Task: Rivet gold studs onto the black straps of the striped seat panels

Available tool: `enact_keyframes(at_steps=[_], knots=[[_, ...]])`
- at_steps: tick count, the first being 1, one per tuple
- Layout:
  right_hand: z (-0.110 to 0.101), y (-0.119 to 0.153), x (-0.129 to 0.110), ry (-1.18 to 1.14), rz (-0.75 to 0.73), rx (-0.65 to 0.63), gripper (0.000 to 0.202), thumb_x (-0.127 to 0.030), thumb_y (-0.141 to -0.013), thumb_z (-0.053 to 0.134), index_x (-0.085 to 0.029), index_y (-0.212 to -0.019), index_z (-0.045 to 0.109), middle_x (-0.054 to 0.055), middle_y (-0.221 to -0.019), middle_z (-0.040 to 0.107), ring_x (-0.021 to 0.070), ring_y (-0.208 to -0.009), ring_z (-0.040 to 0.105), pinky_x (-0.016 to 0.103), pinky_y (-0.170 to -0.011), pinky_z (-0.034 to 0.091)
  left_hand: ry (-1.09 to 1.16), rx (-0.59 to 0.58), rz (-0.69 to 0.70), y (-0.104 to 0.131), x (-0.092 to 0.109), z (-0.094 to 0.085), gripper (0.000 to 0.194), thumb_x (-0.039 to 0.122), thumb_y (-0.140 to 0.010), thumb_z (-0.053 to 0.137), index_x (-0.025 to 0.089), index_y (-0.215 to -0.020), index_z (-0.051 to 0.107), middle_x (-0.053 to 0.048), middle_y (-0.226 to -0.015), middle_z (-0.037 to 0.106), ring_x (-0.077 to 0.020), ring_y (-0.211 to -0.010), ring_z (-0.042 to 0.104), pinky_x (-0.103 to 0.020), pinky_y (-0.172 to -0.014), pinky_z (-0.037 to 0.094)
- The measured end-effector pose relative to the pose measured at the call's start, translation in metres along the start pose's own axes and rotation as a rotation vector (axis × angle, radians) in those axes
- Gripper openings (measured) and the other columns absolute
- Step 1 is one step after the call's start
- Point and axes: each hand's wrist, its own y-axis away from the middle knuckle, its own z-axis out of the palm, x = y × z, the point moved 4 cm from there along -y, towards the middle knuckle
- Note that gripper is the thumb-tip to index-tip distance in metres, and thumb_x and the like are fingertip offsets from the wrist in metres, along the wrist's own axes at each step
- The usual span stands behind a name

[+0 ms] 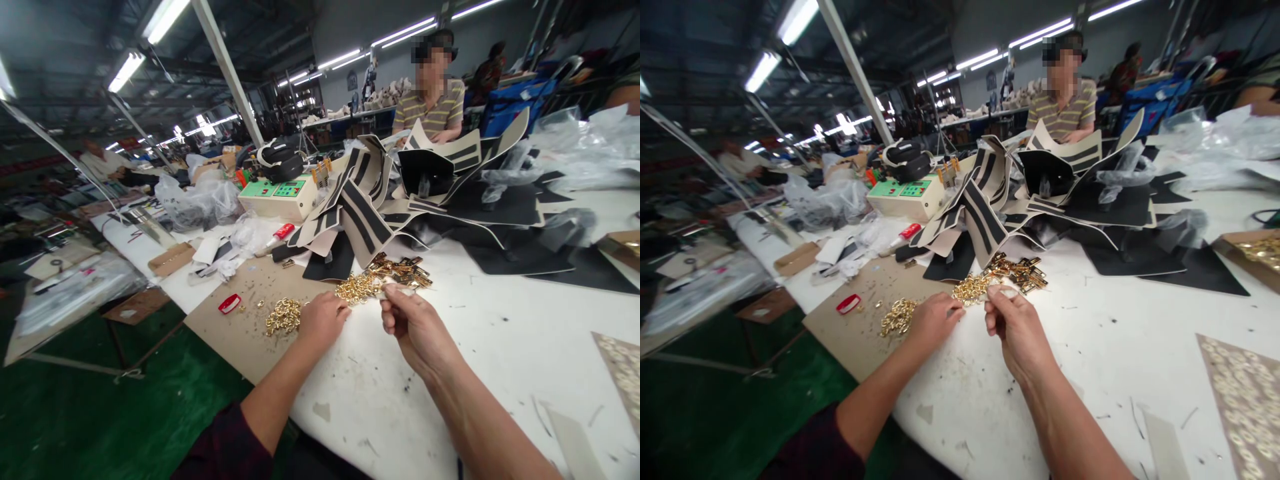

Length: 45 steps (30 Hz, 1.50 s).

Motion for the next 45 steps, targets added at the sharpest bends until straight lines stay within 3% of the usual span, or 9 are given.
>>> enact_keyframes(at_steps=[2,4,7,9,12,19,27,45], knots=[[0.000,0.000,-0.001,0.011,-0.017,0.002,0.041,-0.046,-0.070,0.093,-0.018,-0.086,0.068,-0.002,-0.071,0.061,0.0078,-0.052,0.047,0.018,-0.043,0.036,0.199,0.023,-0.047,0.006,0.002,-0.001,0.010,0.027,-0.091,0.071,0.023,-0.090,0.080,-0.003,-0.094,0.073,-0.0196,-0.090,0.065,-0.032,-0.082,0.048],[0.000,0.001,-0.001,0.023,-0.037,-0.003,0.040,-0.045,-0.071,0.093,-0.019,-0.088,0.068,-0.002,-0.072,0.062,0.0080,-0.052,0.048,0.018,-0.044,0.037,0.594,0.045,-0.203,0.014,0.003,0.001,0.016,0.033,-0.090,0.072,0.021,-0.095,0.081,-0.003,-0.087,0.071,-0.0143,-0.073,0.061,-0.027,-0.067,0.047],[-0.001,0.003,0.001,0.052,-0.060,-0.026,0.038,-0.046,-0.075,0.090,-0.019,-0.093,0.069,-0.001,-0.075,0.063,0.0084,-0.053,0.051,0.018,-0.046,0.038,1.210,0.035,-0.479,0.028,0.011,0.014,0.034,0.044,-0.081,0.081,0.016,-0.101,0.078,0.001,-0.073,0.062,-0.0069,-0.052,0.043,-0.021,-0.046,0.029],[-0.002,0.004,0.002,0.101,-0.072,-0.037,0.038,-0.047,-0.077,0.088,-0.020,-0.095,0.069,-0.001,-0.076,0.065,0.0092,-0.054,0.053,0.020,-0.047,0.039,1.440,0.035,-0.562,0.036,0.019,0.022,0.045,0.045,-0.072,0.089,0.015,-0.102,0.076,0.001,-0.075,0.062,-0.0047,-0.051,0.040,-0.018,-0.042,0.022],[-0.005,0.005,0.004,0.217,-0.090,-0.032,0.036,-0.048,-0.080,0.086,-0.020,-0.096,0.071,0.000,-0.079,0.067,0.0110,-0.056,0.057,0.022,-0.048,0.042,1.620,0.045,-0.578,0.041,0.026,0.028,0.047,0.043,-0.068,0.094,0.014,-0.099,0.073,-0.001,-0.082,0.066,-0.0041,-0.053,0.045,-0.016,-0.039,0.024],[-0.004,0.006,0.008,0.439,-0.084,-0.064,0.032,-0.049,-0.084,0.081,-0.020,-0.095,0.071,0.003,-0.086,0.072,0.0139,-0.060,0.062,0.026,-0.054,0.045,1.814,0.009,-0.554,0.044,0.025,0.036,0.042,0.036,-0.073,0.093,0.014,-0.099,0.069,-0.006,-0.099,0.073,-0.0032,-0.054,0.050,-0.014,-0.037,0.027],[0.000,0.009,0.006,0.698,-0.089,-0.032,0.029,-0.049,-0.088,0.075,-0.021,-0.084,0.070,0.002,-0.074,0.070,0.0160,-0.059,0.062,0.030,-0.058,0.047,1.886,0.026,-0.534,0.046,0.023,0.042,0.040,0.032,-0.073,0.092,0.015,-0.098,0.066,-0.005,-0.097,0.072,-0.0053,-0.056,0.055,-0.015,-0.038,0.032],[0.003,0.010,0.006,0.749,-0.080,-0.036,0.028,-0.047,-0.086,0.076,-0.021,-0.079,0.070,0.002,-0.069,0.070,0.0170,-0.057,0.062,0.029,-0.057,0.046,1.897,0.059,-0.534,0.047,0.023,0.044,0.040,0.033,-0.070,0.094,0.015,-0.094,0.067,-0.004,-0.093,0.071,-0.0050,-0.056,0.054,-0.018,-0.045,0.039]])
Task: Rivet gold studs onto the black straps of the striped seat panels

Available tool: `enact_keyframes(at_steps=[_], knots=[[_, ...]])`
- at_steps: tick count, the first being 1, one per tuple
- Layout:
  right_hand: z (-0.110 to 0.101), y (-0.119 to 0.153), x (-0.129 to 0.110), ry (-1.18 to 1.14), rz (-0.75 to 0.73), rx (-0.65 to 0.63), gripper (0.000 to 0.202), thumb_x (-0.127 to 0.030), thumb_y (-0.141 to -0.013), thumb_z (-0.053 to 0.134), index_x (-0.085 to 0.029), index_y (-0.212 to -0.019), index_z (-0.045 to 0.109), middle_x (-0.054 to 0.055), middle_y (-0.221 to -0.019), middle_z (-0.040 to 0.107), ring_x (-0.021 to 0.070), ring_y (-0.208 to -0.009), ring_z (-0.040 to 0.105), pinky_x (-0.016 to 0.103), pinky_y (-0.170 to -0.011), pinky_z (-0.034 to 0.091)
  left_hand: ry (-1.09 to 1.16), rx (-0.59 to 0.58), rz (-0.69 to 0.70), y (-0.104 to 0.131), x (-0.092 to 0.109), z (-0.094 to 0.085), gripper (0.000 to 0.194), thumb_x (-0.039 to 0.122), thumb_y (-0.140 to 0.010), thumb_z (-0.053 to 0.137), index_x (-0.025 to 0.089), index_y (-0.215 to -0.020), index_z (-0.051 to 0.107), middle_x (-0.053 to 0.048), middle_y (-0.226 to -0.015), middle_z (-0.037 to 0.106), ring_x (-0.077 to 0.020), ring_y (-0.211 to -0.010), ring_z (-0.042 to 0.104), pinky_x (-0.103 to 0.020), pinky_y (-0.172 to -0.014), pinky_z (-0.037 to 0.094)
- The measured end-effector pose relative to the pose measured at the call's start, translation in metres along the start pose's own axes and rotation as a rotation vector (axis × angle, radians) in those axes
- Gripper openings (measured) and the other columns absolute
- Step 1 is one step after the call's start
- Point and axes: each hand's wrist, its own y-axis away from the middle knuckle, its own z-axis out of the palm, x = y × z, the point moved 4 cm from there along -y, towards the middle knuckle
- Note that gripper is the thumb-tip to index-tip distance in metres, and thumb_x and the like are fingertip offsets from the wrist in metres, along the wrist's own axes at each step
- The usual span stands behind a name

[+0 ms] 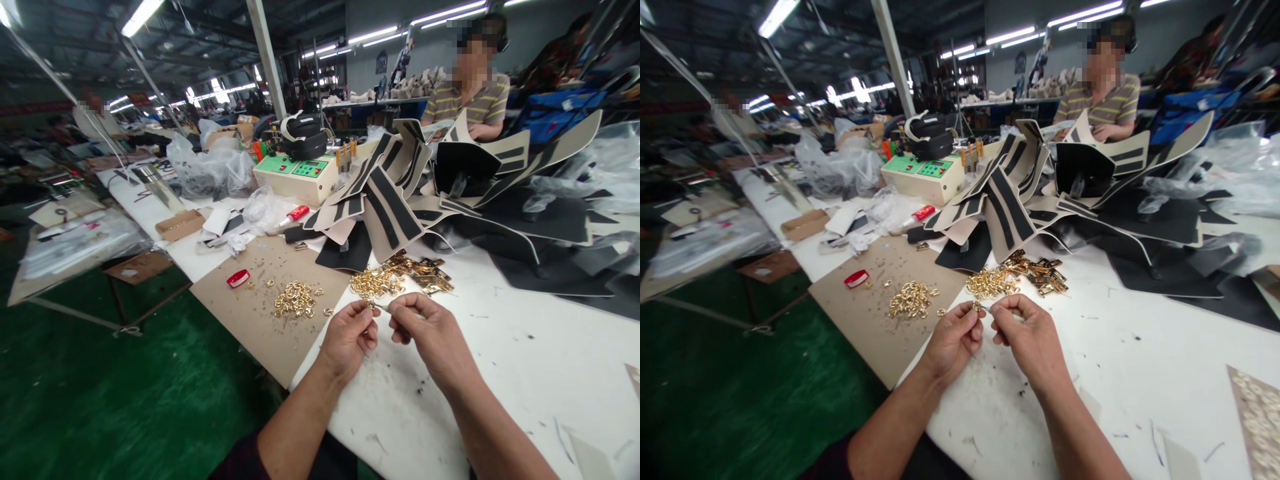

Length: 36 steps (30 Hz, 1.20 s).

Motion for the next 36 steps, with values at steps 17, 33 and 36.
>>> enact_keyframes(at_steps=[17,33,36], knots=[[-0.004,0.001,-0.002,0.032,-0.001,0.019,0.025,-0.044,-0.085,0.077,-0.022,-0.075,0.069,0.002,-0.066,0.069,0.0178,-0.056,0.061,0.030,-0.057,0.046,0.017,0.022,0.020,0.000,0.000,0.000,0.042,0.033,-0.070,0.095,0.016,-0.095,0.066,-0.002,-0.092,0.070,-0.0045,-0.056,0.052,-0.018,-0.047,0.039],[-0.019,-0.008,0.002,-0.391,-0.039,0.112,0.025,-0.042,-0.083,0.083,-0.021,-0.088,0.070,-0.002,-0.075,0.064,0.0114,-0.056,0.055,0.025,-0.053,0.042,-0.825,0.448,0.336,0.010,0.119,-0.071,0.049,0.043,-0.073,0.082,0.014,-0.111,0.068,0.003,-0.071,0.063,-0.0098,-0.055,0.050,-0.023,-0.051,0.037],[-0.020,-0.008,0.001,-0.425,-0.034,0.120,0.027,-0.043,-0.082,0.084,-0.020,-0.087,0.070,-0.001,-0.075,0.063,0.0106,-0.056,0.054,0.024,-0.052,0.041,-0.987,0.489,0.456,0.013,0.135,-0.073,0.055,0.041,-0.078,0.077,0.015,-0.124,0.064,0.001,-0.084,0.067,-0.0138,-0.067,0.059,-0.026,-0.061,0.045]])
